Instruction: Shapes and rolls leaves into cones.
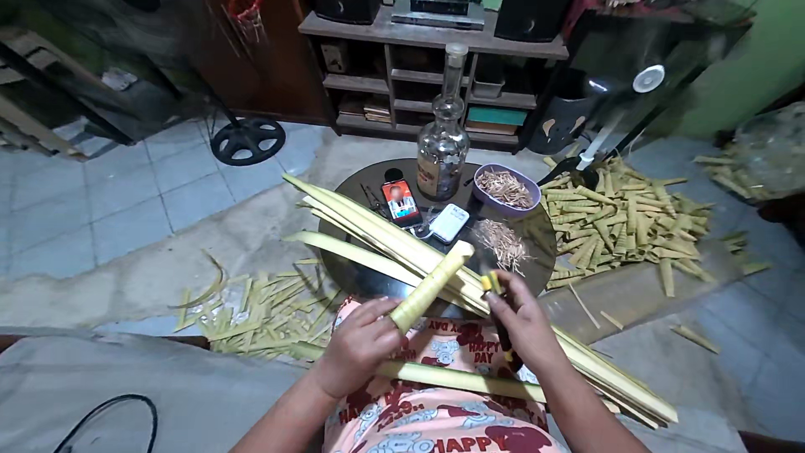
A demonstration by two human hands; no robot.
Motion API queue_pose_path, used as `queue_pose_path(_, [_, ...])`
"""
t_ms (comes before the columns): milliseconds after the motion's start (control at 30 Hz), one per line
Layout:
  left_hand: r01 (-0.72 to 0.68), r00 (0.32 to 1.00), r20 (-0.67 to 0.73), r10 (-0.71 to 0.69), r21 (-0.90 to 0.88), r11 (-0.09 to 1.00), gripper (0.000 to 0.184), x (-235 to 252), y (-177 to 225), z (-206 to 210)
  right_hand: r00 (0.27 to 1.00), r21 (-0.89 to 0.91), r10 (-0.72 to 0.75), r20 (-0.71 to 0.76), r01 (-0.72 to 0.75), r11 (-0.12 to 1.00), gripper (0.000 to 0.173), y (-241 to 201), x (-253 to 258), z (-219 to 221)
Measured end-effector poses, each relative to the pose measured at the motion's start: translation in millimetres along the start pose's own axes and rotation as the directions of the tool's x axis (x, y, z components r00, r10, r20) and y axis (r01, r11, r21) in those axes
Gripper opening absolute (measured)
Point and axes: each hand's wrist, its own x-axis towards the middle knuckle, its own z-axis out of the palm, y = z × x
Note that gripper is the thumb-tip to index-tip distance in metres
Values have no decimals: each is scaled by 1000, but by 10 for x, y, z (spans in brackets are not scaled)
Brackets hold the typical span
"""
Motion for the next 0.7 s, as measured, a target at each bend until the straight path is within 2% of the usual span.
queue_pose_path(33, [132, 988, -65, -141, -119, 984, 13, 10, 22, 37, 999, 52, -5, -51, 7, 999, 50, 24, 23, -14])
queue_pose_path(67, [270, 945, -109, -310, -281, 921, 11, 21, 45, 88, 998, 74, -20, -65, 25, 997, 52, 34, 32, -9])
queue_pose_path(100, [379, 872, -109, -478, -469, 798, 8, 33, 50, 152, 997, 62, -56, -53, 59, 996, 52, 35, 25, 24])
queue_pose_path(133, [446, 787, -54, -615, -640, 626, 6, 54, 44, 207, 995, 14, -103, -18, 103, 995, 52, 41, 0, 80])
queue_pose_path(167, [470, 694, 36, -719, -779, 415, 10, 92, 45, 250, 988, -61, -151, 35, 153, 986, 51, 62, -32, 155])
queue_pose_path(233, [435, 540, 226, -811, -899, 39, 11, 188, 79, 318, 963, -269, -226, 144, 258, 928, 50, 154, -77, 332])
queue_pose_path(300, [362, 481, 355, -801, -913, -187, 15, 270, 169, 345, 925, -431, -307, 224, 377, 820, 53, 268, -75, 469])
queue_pose_path(400, [273, 441, 439, -783, -896, -349, 21, 309, 263, 386, 877, -577, -404, 260, 477, 663, 59, 392, -35, 549])
queue_pose_path(533, [174, 462, 468, -753, -881, -440, 31, 319, 307, 367, 872, -649, -426, 240, 471, 597, 60, 462, -33, 552])
queue_pose_path(633, [135, 503, 493, -710, -856, -498, 41, 300, 378, 341, 888, -639, -372, 269, 454, 621, 66, 524, -23, 580])
queue_pose_path(700, [175, 532, 457, -713, -883, -435, 46, 240, 342, 362, 905, -556, -332, 265, 425, 714, 63, 475, -3, 551])
